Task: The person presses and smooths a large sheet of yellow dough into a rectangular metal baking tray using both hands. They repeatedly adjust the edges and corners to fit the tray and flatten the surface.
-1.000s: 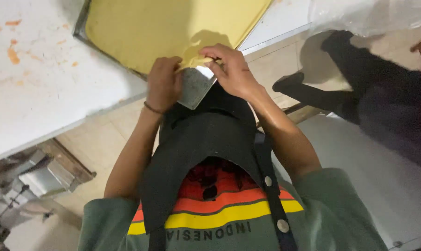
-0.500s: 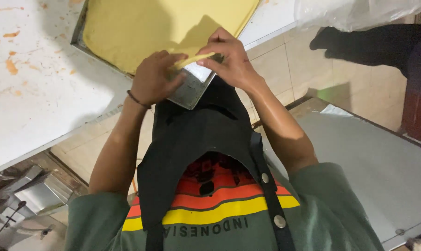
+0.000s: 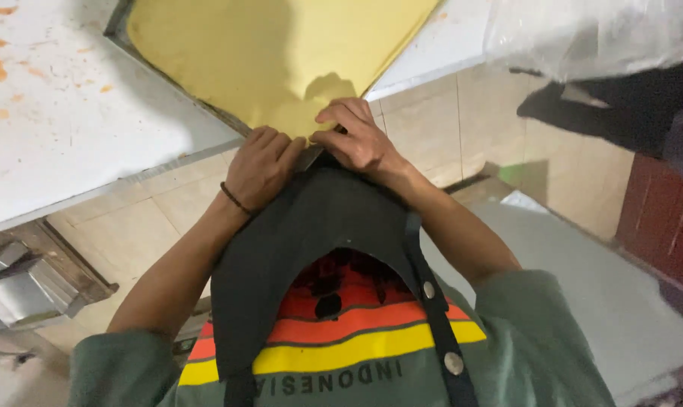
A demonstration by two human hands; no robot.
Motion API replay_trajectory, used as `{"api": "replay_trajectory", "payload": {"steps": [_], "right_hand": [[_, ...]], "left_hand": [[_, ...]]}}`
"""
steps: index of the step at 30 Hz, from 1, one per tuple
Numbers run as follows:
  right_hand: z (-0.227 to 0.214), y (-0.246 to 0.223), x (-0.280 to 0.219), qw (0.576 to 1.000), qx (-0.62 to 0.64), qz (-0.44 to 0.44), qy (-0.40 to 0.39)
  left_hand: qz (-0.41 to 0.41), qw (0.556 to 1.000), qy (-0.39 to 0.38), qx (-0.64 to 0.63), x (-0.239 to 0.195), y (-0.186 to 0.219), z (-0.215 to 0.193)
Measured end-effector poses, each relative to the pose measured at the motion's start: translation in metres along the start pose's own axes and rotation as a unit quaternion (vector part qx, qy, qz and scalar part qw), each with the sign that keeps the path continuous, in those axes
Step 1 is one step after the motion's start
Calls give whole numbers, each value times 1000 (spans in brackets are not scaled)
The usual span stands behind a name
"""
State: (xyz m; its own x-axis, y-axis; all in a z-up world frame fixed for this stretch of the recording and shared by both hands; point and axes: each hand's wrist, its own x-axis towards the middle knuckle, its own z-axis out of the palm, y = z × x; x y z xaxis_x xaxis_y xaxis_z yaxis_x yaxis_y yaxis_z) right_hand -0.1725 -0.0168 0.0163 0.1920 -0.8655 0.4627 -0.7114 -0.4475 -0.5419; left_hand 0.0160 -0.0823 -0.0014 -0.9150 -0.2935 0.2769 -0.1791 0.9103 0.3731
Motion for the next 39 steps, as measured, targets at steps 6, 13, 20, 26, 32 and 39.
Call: {"api": "replay_trajectory", "payload": {"steps": [6, 13, 20, 26, 32, 39], "right_hand": [[28, 10, -7, 998, 49, -41, 28], [34, 17, -15, 988, 148, 12, 34], [29, 20, -10, 997, 45, -68, -6], [20, 21, -3, 994, 37, -91, -50], [21, 23, -10, 991, 7, -123, -53], [0, 54, -23, 993, -54, -77, -65]], "left_hand": [[-100, 994, 14, 32, 3, 4, 4], [-125, 986, 93, 53, 8, 18, -6], [-144, 987, 44, 54, -12, 38, 15], [-193, 976, -40, 98, -8, 56, 1], [-197, 968, 33, 153, -13, 63, 28], [-189, 964, 78, 169, -20, 55, 31]]}}
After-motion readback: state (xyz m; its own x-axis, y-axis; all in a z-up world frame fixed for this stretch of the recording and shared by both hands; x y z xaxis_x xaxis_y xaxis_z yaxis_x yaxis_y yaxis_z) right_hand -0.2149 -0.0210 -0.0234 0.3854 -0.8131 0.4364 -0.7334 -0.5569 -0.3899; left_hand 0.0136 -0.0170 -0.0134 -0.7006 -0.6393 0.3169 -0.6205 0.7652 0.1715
